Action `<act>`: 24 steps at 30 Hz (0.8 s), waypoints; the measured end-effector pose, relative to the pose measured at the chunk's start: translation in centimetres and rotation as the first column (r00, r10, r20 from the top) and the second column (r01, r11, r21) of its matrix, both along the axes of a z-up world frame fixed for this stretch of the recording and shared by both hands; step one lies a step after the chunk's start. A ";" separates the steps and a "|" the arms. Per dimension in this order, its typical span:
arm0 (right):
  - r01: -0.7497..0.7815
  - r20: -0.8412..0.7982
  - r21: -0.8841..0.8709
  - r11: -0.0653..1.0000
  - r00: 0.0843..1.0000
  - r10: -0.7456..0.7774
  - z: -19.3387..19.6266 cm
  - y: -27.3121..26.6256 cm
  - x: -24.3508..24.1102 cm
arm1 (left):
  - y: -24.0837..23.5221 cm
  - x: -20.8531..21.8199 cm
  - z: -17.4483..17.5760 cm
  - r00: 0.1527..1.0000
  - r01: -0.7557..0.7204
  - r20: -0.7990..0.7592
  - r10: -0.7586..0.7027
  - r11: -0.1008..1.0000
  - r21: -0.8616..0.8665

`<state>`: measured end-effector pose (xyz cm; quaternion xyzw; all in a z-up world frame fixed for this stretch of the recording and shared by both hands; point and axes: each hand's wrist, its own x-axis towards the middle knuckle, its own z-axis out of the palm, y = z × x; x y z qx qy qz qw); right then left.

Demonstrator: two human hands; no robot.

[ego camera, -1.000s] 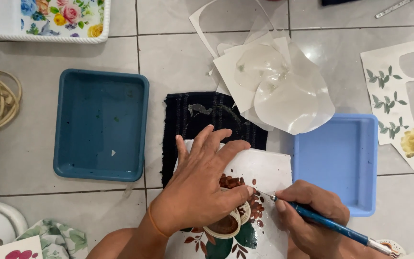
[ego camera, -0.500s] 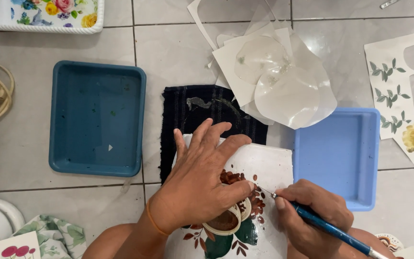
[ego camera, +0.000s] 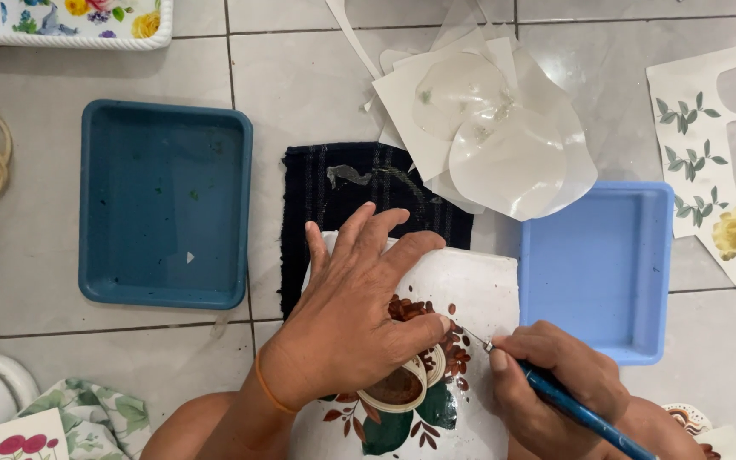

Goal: The person is sitting on the floor and using a fine brush to paint details on a white ceramic vase. The vase features a pre-printed design of a coffee cup surrounded by leaves and beans. The person carefully adds small brown details to the design, occasionally rotating the vase to access different areas.

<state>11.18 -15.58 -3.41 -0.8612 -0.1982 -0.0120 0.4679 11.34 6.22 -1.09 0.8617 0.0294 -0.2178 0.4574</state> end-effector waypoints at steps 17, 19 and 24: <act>0.067 0.033 -0.230 0.971 0.998 -0.061 0.9 0.0 -1.6 | -0.1 0.0 -0.1 1.000 -0.017 0.020 0.017 1.000 -0.011; 0.065 0.012 -0.193 0.979 0.998 -0.063 0.3 -0.4 -1.7 | -0.1 0.0 -0.1 1.000 -0.016 0.024 0.016 1.000 -0.001; 0.117 0.019 -0.079 0.990 0.993 -0.116 -0.8 -0.3 -1.8 | -0.1 0.0 -0.1 1.000 -0.016 0.022 0.016 1.000 -0.005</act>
